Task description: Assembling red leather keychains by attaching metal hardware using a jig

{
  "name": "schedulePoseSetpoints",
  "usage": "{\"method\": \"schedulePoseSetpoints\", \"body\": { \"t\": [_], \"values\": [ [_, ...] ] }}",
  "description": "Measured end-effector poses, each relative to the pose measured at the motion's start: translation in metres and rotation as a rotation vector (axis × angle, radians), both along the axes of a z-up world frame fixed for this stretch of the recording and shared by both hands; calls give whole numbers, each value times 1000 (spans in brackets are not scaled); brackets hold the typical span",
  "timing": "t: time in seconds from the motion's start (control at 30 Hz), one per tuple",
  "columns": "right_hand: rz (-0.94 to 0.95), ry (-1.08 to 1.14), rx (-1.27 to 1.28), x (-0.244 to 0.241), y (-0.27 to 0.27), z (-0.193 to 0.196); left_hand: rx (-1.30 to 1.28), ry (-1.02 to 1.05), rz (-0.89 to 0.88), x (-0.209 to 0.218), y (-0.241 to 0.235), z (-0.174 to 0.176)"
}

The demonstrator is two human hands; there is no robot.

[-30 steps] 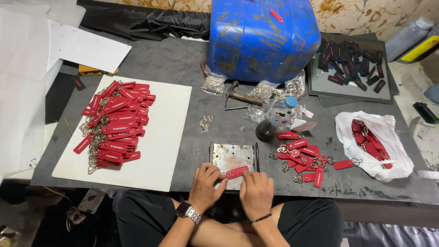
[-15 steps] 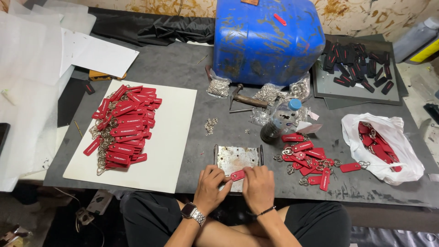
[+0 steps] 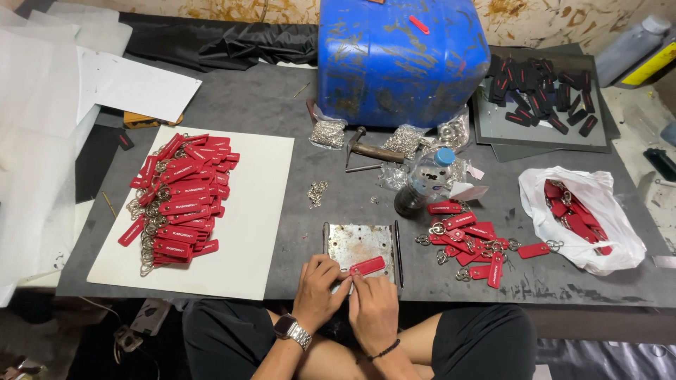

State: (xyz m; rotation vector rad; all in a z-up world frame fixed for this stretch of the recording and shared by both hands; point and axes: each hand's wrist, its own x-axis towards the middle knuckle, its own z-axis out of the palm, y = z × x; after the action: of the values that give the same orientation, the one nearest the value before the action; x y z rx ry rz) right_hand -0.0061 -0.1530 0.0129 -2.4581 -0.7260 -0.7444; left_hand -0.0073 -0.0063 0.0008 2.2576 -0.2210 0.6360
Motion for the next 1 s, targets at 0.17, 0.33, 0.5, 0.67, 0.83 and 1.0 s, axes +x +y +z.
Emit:
{"method": "schedulePoseSetpoints", "body": {
  "t": [0.17, 0.33, 0.5, 0.67, 0.83, 1.0],
  "values": [
    [-42, 72, 91, 7, -16, 15, 0, 3, -11, 0, 0, 0],
    [-47, 93, 144, 28, -17, 17, -8, 22, -19, -1, 1, 1],
    [142, 51, -140, 40, -18, 11, 5, 14, 0, 0, -1, 2],
    [-82, -25, -255, 50, -45, -2, 17, 20, 16, 0, -3, 2],
    [-190, -80, -281, 39, -43, -7, 22, 34, 33, 1, -6, -2],
    [-44, 24, -40, 12, -14, -3, 28, 36, 27, 1, -5, -6]
  ]
}}
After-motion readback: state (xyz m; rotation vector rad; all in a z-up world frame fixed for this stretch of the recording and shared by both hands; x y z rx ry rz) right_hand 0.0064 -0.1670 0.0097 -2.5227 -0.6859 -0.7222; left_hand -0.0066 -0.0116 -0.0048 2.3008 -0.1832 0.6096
